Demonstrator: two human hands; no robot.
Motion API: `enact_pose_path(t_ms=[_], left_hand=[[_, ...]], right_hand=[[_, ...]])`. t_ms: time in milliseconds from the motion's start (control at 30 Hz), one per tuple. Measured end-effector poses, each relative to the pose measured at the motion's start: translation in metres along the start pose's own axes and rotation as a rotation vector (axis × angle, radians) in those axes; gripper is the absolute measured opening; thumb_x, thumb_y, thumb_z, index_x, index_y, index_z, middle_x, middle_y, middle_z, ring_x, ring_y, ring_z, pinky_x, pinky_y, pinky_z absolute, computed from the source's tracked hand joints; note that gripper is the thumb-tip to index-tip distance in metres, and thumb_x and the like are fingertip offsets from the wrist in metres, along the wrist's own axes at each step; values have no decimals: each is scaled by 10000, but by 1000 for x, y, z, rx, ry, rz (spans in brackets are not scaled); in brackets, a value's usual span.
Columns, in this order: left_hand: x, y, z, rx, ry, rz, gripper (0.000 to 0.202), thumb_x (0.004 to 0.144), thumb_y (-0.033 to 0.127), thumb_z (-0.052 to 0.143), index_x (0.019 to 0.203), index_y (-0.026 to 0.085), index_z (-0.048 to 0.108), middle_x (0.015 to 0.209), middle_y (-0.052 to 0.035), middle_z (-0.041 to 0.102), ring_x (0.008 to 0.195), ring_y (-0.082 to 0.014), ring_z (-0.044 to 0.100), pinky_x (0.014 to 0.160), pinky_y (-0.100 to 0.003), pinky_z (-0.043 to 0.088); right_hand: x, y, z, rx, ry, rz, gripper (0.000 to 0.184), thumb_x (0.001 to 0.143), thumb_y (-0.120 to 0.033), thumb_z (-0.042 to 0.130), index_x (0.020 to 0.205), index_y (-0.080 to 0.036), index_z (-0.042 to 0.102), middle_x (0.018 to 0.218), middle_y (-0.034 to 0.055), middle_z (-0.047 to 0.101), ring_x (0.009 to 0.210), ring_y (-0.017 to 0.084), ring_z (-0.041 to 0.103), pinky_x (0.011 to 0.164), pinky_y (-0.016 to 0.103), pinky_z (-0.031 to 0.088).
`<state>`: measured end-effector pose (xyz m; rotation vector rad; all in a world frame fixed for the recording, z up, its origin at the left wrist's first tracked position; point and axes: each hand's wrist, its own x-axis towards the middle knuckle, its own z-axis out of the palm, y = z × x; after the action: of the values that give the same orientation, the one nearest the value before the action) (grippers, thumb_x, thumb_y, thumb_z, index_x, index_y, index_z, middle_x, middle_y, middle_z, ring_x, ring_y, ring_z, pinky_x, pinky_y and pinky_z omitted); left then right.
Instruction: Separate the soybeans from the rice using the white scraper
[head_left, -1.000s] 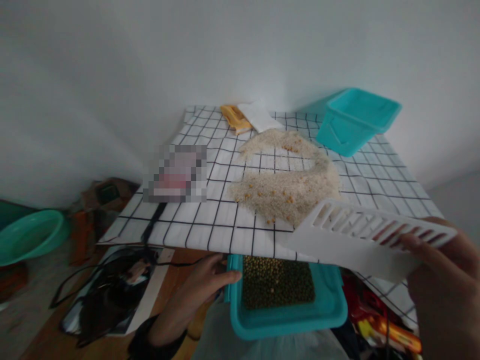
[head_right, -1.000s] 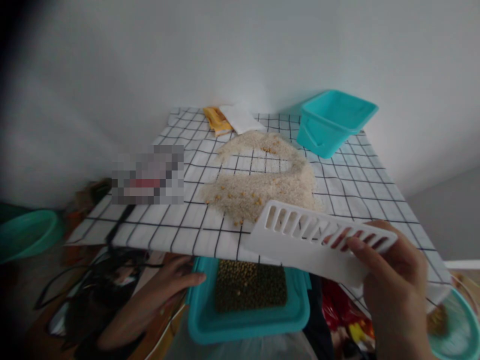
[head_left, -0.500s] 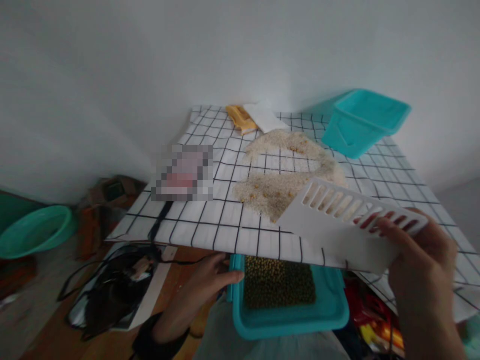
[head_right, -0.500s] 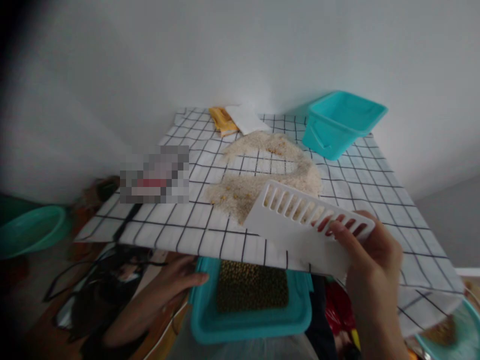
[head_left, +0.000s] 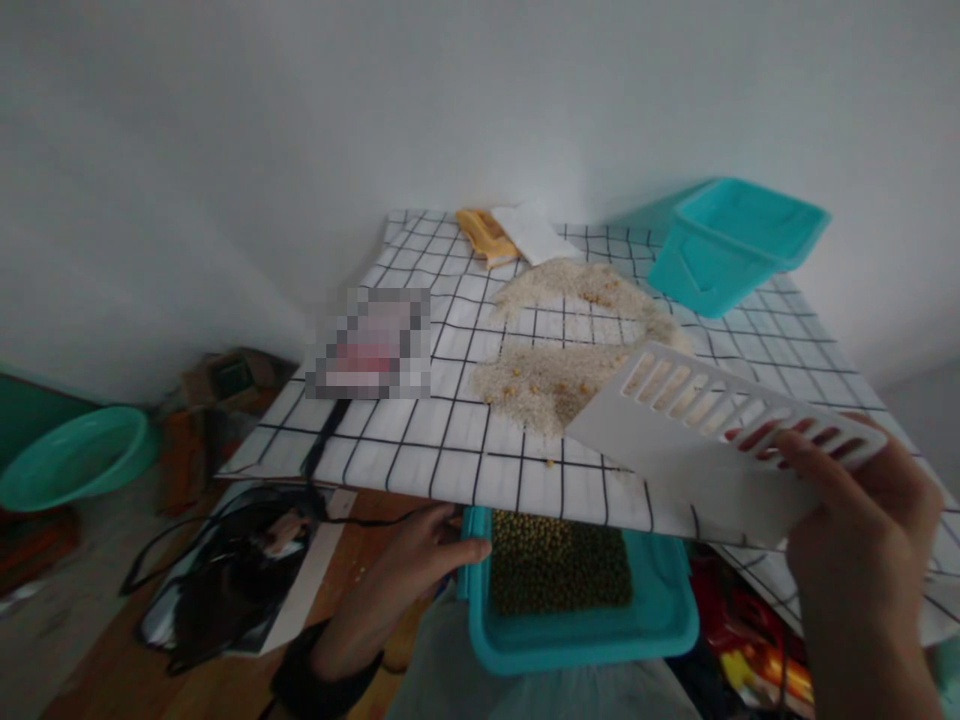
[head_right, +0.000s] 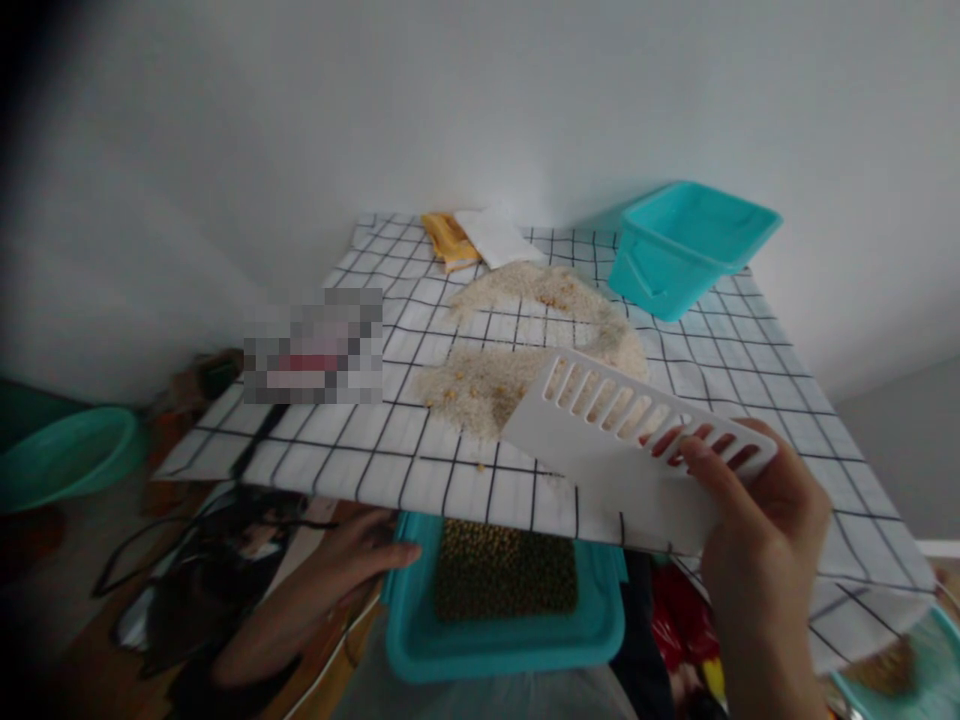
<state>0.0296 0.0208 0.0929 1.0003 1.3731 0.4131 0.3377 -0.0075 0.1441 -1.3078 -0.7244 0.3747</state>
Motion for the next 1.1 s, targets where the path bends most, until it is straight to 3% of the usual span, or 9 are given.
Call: enact_pose_path(t_ms=[200,367,600,833,1100], left_hand=[[-4,-1,0,30,23,14,230,645,335,748,846,226,735,872,-34,807,983,-297,730,872,-353,548],[-2,-1,-1,42,13,25,197,658,332,742,820,222,725,831,-24,798,916,-270,739,822,-324,553],[-1,0,-3,59,25,-10,248,627,357,740,840,230,736,825,-27,794,998,-305,721,865,-356,545],[-2,1,-2,43,24,20,171,643,334,747,786,242,732,808,-25,803,992,-298,735,900,-360,555],[0,2,0,34,14,29,157,639,332,743,763,239,722,775,-28,789,949,-300,739,890,-376,558]], right_hand=[[1,-13,2,-27,69,-21,163,601,-172,811,608,-191,649,644,-21,630,623,162,633,668,310,517],[-1,-14,3,1,28,-30,160,604,-184,833,627,-184,674,647,-14,654,626,163,649,663,304,512],[-4,-8,-5,-125,7,-11,155,644,-253,842,693,-178,716,657,2,678,592,159,631,529,272,429],[-8,-18,-2,-113,-59,-9,152,652,-246,830,649,-185,691,682,10,692,620,178,672,576,290,510],[-8,-11,-3,-76,-107,40,182,660,-299,841,694,-202,691,677,4,697,610,189,677,575,301,531]])
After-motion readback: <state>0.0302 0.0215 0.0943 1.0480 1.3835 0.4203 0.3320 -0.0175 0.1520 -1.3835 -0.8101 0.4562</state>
